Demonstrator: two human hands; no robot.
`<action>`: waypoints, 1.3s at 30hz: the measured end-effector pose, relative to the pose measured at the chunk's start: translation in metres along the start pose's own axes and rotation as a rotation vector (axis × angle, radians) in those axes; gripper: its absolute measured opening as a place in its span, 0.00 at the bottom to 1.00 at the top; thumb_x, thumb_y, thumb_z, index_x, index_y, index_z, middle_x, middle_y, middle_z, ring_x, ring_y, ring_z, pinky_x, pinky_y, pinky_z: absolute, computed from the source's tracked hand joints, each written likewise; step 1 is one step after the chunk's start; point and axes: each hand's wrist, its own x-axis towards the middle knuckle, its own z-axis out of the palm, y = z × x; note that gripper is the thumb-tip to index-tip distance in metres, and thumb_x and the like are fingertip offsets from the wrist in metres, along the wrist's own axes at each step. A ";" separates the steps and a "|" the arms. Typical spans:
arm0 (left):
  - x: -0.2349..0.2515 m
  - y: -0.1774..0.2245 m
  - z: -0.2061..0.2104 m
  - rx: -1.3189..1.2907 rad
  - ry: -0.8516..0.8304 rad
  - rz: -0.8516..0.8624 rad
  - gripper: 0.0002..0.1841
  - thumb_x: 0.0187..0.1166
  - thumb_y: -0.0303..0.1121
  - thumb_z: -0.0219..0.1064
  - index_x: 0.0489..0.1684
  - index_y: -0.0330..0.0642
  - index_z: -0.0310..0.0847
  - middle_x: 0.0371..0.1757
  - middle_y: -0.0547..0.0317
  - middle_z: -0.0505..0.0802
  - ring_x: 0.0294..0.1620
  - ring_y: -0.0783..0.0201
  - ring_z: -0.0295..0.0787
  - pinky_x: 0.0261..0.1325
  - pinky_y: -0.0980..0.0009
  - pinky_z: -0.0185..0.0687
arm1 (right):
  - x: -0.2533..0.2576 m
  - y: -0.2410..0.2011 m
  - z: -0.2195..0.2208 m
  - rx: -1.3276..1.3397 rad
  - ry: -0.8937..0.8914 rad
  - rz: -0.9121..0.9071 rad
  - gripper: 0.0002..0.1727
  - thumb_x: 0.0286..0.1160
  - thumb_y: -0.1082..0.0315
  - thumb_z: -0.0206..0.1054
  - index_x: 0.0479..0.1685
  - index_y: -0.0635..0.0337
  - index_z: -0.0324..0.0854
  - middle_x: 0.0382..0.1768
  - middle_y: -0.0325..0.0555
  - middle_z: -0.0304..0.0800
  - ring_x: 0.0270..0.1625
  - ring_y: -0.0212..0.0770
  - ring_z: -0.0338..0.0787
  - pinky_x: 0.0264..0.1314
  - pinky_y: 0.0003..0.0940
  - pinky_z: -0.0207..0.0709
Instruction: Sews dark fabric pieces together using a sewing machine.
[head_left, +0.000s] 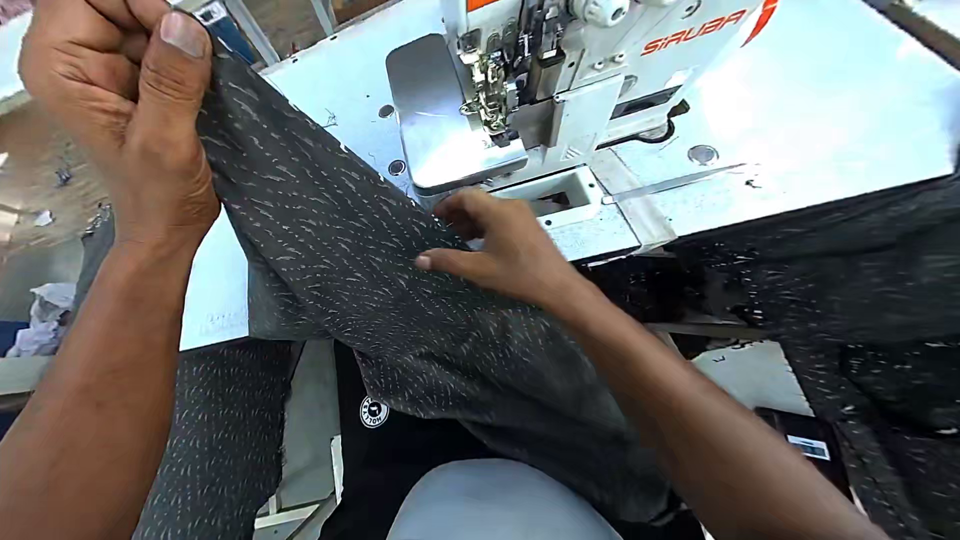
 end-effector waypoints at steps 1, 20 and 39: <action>0.003 0.000 0.003 -0.019 -0.003 0.004 0.04 0.86 0.29 0.60 0.43 0.52 0.76 0.36 0.80 0.87 0.38 0.79 0.87 0.48 0.77 0.86 | 0.005 0.003 0.007 0.053 0.007 0.000 0.22 0.66 0.51 0.80 0.49 0.59 0.87 0.36 0.41 0.92 0.35 0.32 0.90 0.40 0.33 0.87; -0.006 -0.063 0.136 0.153 -0.344 -0.286 0.17 0.74 0.39 0.77 0.51 0.39 0.81 0.40 0.63 0.88 0.29 0.76 0.77 0.36 0.77 0.75 | -0.113 0.005 0.008 0.590 0.025 0.389 0.09 0.76 0.65 0.74 0.30 0.59 0.89 0.20 0.40 0.85 0.20 0.29 0.79 0.23 0.24 0.73; -0.063 0.023 0.169 0.562 -0.418 -0.062 0.22 0.91 0.48 0.49 0.62 0.44 0.85 0.67 0.52 0.87 0.68 0.50 0.79 0.68 0.51 0.70 | -0.174 0.028 0.003 0.597 -0.015 0.447 0.13 0.78 0.58 0.73 0.29 0.56 0.87 0.21 0.31 0.84 0.22 0.22 0.79 0.25 0.21 0.73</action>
